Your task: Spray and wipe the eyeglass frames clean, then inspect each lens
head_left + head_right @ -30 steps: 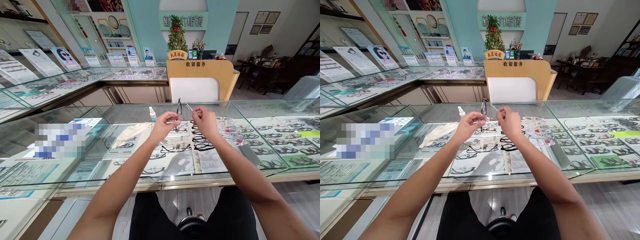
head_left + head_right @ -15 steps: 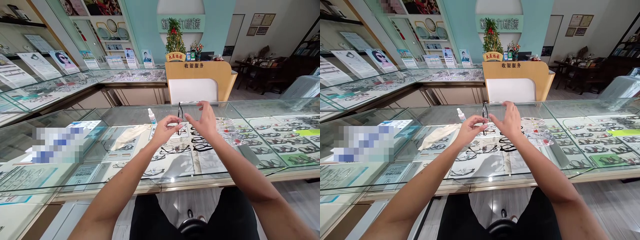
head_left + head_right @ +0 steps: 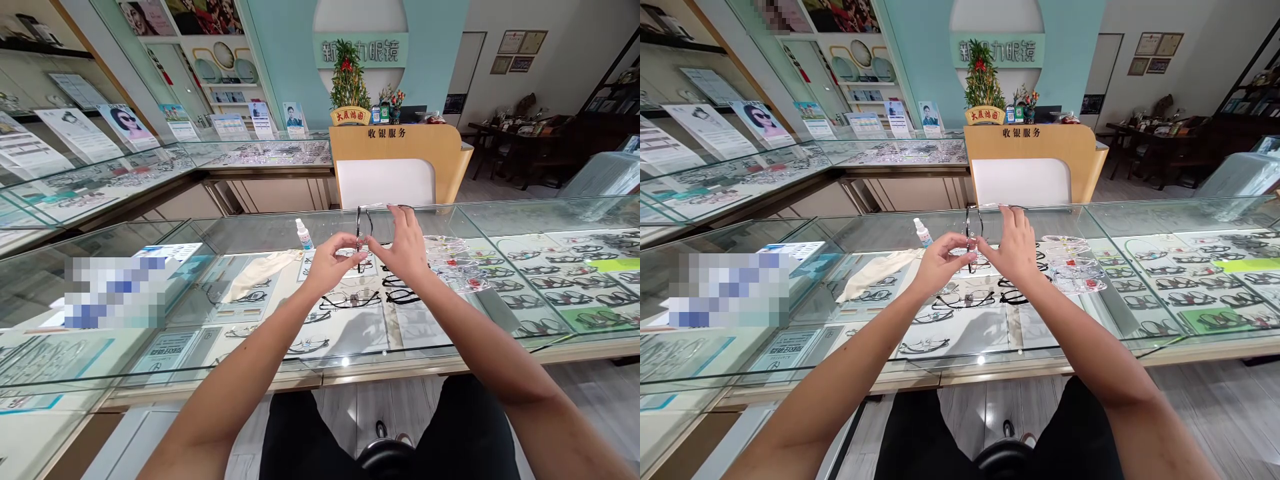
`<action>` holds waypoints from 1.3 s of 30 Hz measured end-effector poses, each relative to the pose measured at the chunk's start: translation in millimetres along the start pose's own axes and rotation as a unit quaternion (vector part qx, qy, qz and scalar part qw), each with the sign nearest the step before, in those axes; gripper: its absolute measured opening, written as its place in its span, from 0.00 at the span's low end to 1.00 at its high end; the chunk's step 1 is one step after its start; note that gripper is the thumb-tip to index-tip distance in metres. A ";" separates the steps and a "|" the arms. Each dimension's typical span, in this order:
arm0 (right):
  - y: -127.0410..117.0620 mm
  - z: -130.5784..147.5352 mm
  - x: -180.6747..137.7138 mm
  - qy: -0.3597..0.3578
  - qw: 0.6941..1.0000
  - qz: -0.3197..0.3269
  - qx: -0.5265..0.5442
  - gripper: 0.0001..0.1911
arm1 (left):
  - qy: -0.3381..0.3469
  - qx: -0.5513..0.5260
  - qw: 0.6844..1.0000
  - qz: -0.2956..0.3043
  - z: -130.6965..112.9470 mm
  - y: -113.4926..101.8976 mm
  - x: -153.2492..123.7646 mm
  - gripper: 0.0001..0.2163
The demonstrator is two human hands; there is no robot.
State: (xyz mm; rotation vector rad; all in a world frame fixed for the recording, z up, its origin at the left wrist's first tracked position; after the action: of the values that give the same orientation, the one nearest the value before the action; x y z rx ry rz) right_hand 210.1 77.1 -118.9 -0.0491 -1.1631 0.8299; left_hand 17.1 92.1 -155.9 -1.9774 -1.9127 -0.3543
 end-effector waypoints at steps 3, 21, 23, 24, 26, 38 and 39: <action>-1.1 0.2 0.7 -0.007 1.000 -0.002 -0.005 0.38 | 0.002 0.004 1.000 -0.010 -2.9 -1.2 0.1 0.19; 6.2 -2.2 -4.8 0.011 0.994 0.088 -0.071 0.31 | 0.029 -0.003 0.992 -0.119 -6.6 -16.3 6.4 0.19; 9.7 -3.5 -6.4 0.015 0.991 0.112 -0.069 0.32 | 0.033 -0.009 0.991 -0.127 -6.4 -17.8 6.8 0.19; 10.8 -4.2 -6.9 0.017 0.991 0.119 -0.066 0.32 | 0.035 -0.013 0.991 -0.126 -6.8 -18.1 6.8 0.18; 11.2 -4.6 -6.5 0.018 0.992 0.118 -0.044 0.31 | 0.036 -0.016 0.993 -0.114 -8.3 -17.7 6.3 0.19; 20.0 13.5 -16.5 0.114 0.922 0.158 0.335 0.17 | 0.038 -0.051 0.998 -0.019 -6.1 -4.4 1.0 0.30; 21.8 13.6 -18.1 0.124 0.917 0.160 0.345 0.17 | 0.034 -0.048 0.998 -0.009 -6.1 -2.9 -0.1 0.30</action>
State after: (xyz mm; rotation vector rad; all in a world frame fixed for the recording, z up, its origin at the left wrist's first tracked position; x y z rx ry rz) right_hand 184.3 76.6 -136.9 0.2394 -0.5789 1.4459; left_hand 14.7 89.5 -150.2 -1.9829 -1.9039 -0.5224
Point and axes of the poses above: each hand's wrist, its own x-axis towards the middle knuckle, its own y-axis out of the palm, z = x × y, the point moved 5 cm from there along x, towards the middle knuckle, and after that the axes turned 13 degrees about -z, right-handed, at the moved point
